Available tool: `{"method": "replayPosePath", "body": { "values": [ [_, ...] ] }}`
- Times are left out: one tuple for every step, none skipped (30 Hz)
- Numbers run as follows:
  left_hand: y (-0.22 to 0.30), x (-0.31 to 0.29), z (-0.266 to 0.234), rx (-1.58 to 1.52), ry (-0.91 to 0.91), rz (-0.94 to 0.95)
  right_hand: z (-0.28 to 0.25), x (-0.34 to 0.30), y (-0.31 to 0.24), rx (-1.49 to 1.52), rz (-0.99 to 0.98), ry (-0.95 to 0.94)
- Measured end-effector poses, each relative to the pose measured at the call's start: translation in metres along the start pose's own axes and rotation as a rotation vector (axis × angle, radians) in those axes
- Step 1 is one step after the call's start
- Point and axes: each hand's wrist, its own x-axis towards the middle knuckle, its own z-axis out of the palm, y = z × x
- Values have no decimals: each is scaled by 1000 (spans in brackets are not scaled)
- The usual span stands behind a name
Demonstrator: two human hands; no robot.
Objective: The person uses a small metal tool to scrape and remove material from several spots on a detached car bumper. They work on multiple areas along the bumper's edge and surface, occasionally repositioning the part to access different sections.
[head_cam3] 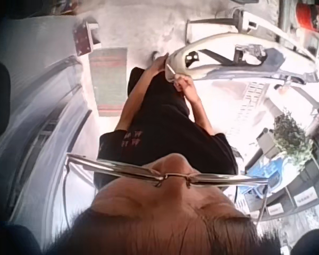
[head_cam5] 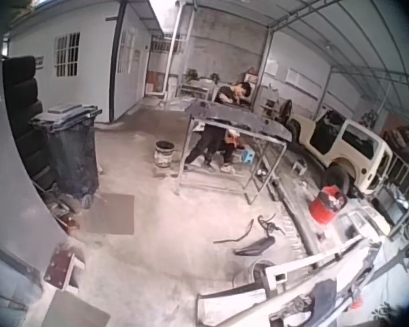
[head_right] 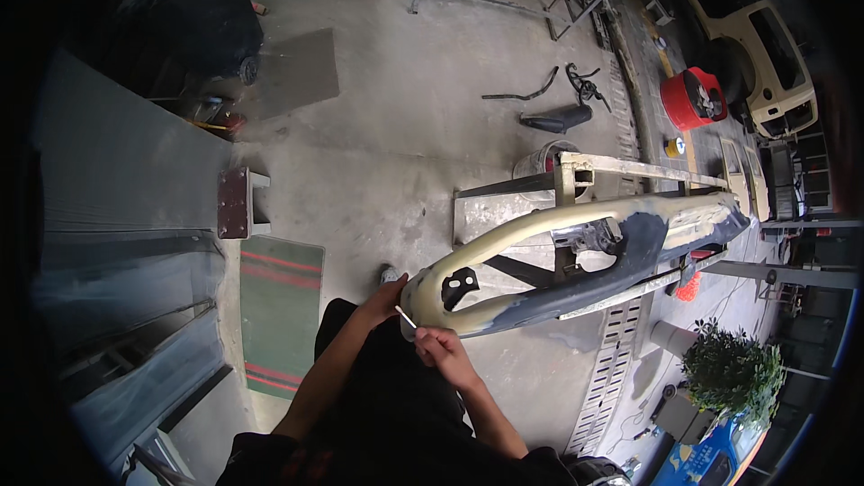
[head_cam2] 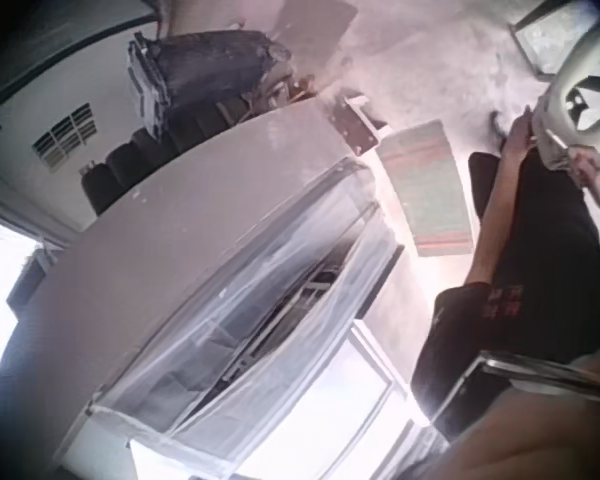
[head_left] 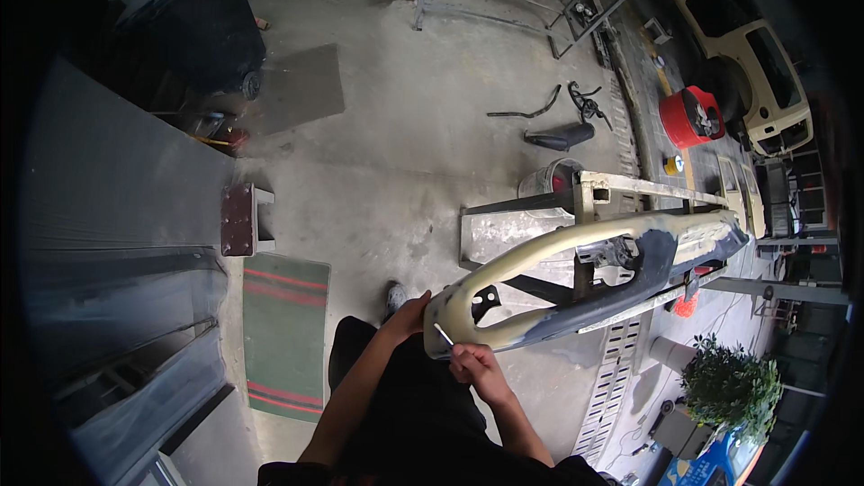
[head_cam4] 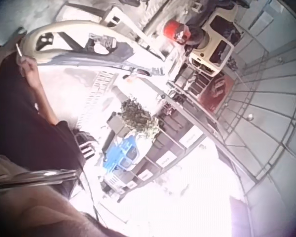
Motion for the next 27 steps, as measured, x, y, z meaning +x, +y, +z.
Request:
{"method": "replayPosePath", "body": {
  "values": [
    [3, 6, -3, -16, 7, -52, -6, 0, -4, -1, -17, 55],
    [2, 17, -8, -31, 10, -110, -10, -1, -11, 97, -24, 105],
    [4, 25, -13, -47, 11, -167, -12, -2, -17, 191, -32, 157],
    [8, 29, -23, 29, -18, -194, -9, -2, -24, 245, -70, 219],
    [18, 29, -23, 74, -18, -262, -6, -2, -28, 267, -105, 301],
    [33, 26, -20, 119, -18, -335, -5, -1, -27, 341, -130, 355],
    [44, 24, -20, 166, -20, -410, -3, -1, -26, 416, -156, 412],
    [41, 34, -39, 149, -84, -506, 1, 2, -28, 451, -205, 469],
    [54, 35, -39, 180, -127, -511, 6, 6, -30, 442, -228, 545],
    [65, 34, -39, 209, -171, -517, 8, 9, -27, 468, -283, 564],
    [77, 35, -37, 237, -220, -543, 10, 12, -22, 500, -333, 603],
    [86, 38, -32, 315, -194, -603, 15, 16, -18, 503, -347, 699],
    [91, 44, -34, 339, -238, -661, 18, 20, -19, 488, -377, 742],
    [95, 49, -37, 290, -292, -682, 22, 27, -20, 488, -409, 840],
    [98, 53, -40, 236, -340, -702, 25, 33, -21, 482, -436, 935],
    [99, 58, -41, 200, -332, -774, 29, 36, -21, 579, -463, 1010],
    [102, 61, -39, 198, -348, -818, 29, 37, -19, 679, -495, 1075],
    [99, 64, -42, 200, -351, -850, 32, 39, -18, 693, -523, 1108],
    [95, 67, -45, 200, -351, -879, 32, 40, -20, 732, -566, 1125],
    [98, 68, -43, 231, -364, -907, 32, 40, -19, 756, -606, 1154],
    [95, 69, -44, 242, -378, -902, 32, 40, -20, 775, -649, 1179],
    [91, 64, -47, 229, -384, -875, 34, 41, -20, 764, -686, 1181],
    [90, 63, -47, 221, -390, -841, 33, 44, -19, 753, -730, 1176],
    [94, 61, -44, 251, -381, -824, 36, 48, -19, 756, -760, 1219],
    [95, 60, -40, 288, -375, -825, 37, 49, -17, 715, -779, 1220],
    [101, 60, -36, 331, -365, -820, 38, 50, -13, 716, -797, 1236],
    [104, 59, -33, 372, -355, -813, 40, 50, -10, 715, -816, 1250]
  ]
}}
